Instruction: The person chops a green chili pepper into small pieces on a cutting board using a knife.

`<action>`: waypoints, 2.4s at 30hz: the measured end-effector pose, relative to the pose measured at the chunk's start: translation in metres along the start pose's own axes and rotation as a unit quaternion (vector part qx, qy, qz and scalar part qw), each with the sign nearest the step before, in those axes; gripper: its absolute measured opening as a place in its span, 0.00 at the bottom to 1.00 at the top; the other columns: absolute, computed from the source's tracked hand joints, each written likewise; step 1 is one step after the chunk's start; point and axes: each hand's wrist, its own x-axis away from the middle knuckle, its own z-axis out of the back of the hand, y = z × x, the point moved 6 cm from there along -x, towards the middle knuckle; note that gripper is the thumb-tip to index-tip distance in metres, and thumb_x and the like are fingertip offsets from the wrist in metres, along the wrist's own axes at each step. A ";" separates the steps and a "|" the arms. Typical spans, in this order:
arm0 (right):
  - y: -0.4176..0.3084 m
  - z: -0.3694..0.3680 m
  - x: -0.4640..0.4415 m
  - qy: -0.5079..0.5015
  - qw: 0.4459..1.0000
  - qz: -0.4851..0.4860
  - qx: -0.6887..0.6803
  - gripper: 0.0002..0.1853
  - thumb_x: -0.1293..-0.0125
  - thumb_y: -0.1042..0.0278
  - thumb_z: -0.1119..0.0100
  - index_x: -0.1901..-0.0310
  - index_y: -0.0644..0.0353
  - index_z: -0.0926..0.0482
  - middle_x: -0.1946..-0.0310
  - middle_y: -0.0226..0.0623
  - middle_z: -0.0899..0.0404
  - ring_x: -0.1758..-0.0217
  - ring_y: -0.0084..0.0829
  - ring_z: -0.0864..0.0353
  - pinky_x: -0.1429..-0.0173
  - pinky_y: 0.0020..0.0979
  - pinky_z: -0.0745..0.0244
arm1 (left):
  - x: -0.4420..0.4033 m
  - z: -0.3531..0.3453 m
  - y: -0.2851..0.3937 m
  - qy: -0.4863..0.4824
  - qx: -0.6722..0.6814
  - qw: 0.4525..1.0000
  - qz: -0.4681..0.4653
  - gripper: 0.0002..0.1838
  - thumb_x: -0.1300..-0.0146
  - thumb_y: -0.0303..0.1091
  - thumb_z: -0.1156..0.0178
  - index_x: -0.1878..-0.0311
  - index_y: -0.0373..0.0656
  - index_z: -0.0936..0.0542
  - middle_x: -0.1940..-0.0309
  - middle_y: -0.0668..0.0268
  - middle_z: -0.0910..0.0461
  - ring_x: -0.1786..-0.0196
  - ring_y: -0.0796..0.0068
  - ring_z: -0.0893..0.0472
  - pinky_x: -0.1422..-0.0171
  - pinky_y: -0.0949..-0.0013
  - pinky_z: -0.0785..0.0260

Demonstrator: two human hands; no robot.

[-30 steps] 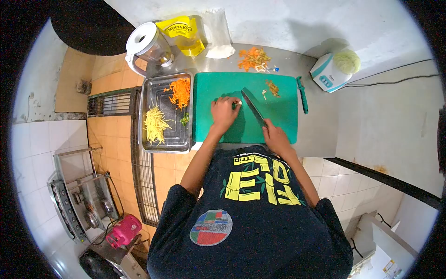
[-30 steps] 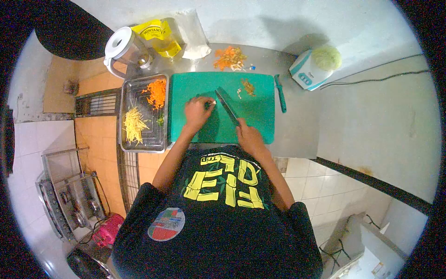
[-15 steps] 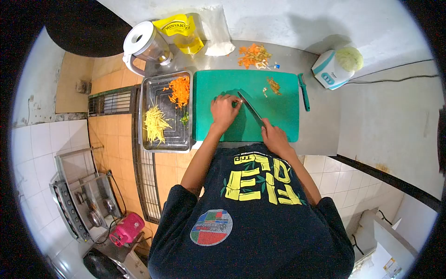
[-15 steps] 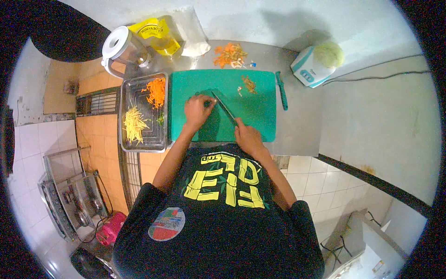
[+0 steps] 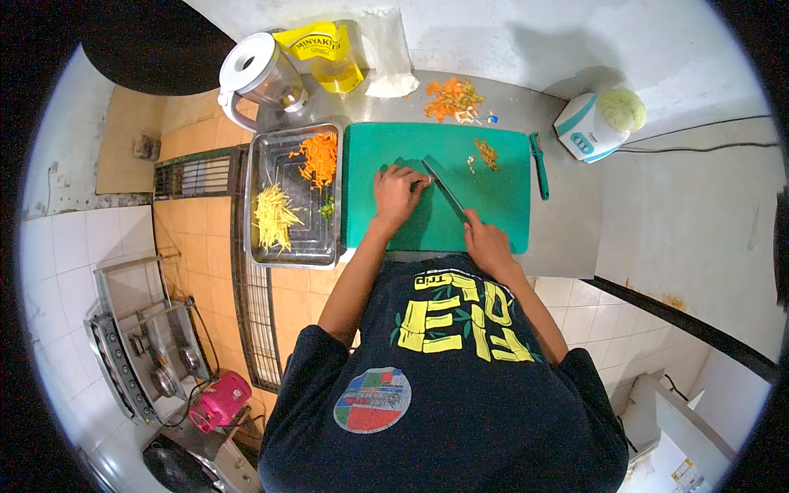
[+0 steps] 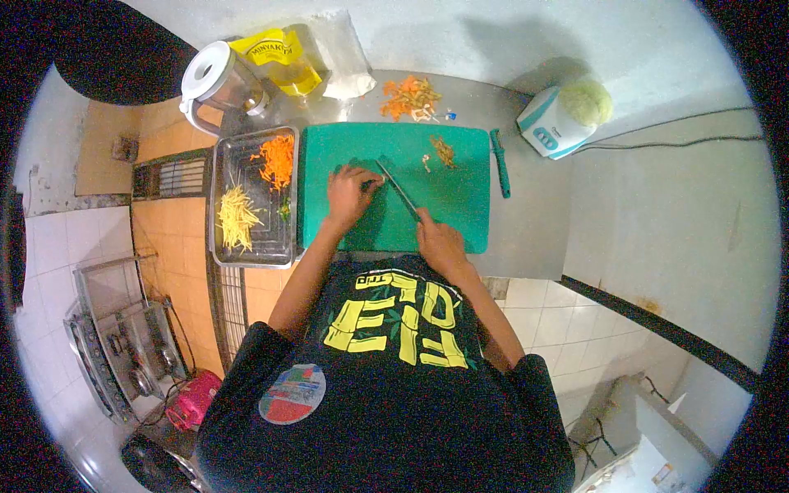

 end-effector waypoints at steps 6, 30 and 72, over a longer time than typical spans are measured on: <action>-0.002 0.000 -0.002 0.009 1.000 0.013 0.023 0.14 0.22 0.61 0.53 0.39 0.50 0.32 0.73 0.57 0.19 0.69 0.62 0.19 0.62 0.61 0.27 | -0.003 0.001 0.000 -0.012 -0.010 0.999 -0.032 0.02 0.40 0.41 0.30 0.66 0.59 0.11 0.65 0.77 0.13 0.57 0.68 0.20 0.52 0.58 0.35; 0.001 -0.015 -0.019 -0.016 0.998 0.007 0.058 0.21 0.25 0.61 0.52 0.34 0.53 0.33 0.73 0.56 0.16 0.70 0.58 0.15 0.65 0.61 0.24 | 0.005 -0.004 -0.007 0.002 0.006 1.000 -0.011 0.03 0.42 0.42 0.30 0.66 0.59 0.11 0.70 0.71 0.17 0.60 0.64 0.19 0.52 0.54 0.33; 0.021 -0.007 0.006 0.069 0.996 -0.046 -0.016 0.20 0.22 0.57 0.54 0.33 0.52 0.34 0.71 0.60 0.18 0.67 0.65 0.18 0.60 0.64 0.25 | -0.016 -0.032 0.016 -0.006 -0.016 1.000 -0.026 0.05 0.42 0.42 0.28 0.63 0.59 0.10 0.59 0.77 0.15 0.52 0.67 0.21 0.48 0.55 0.35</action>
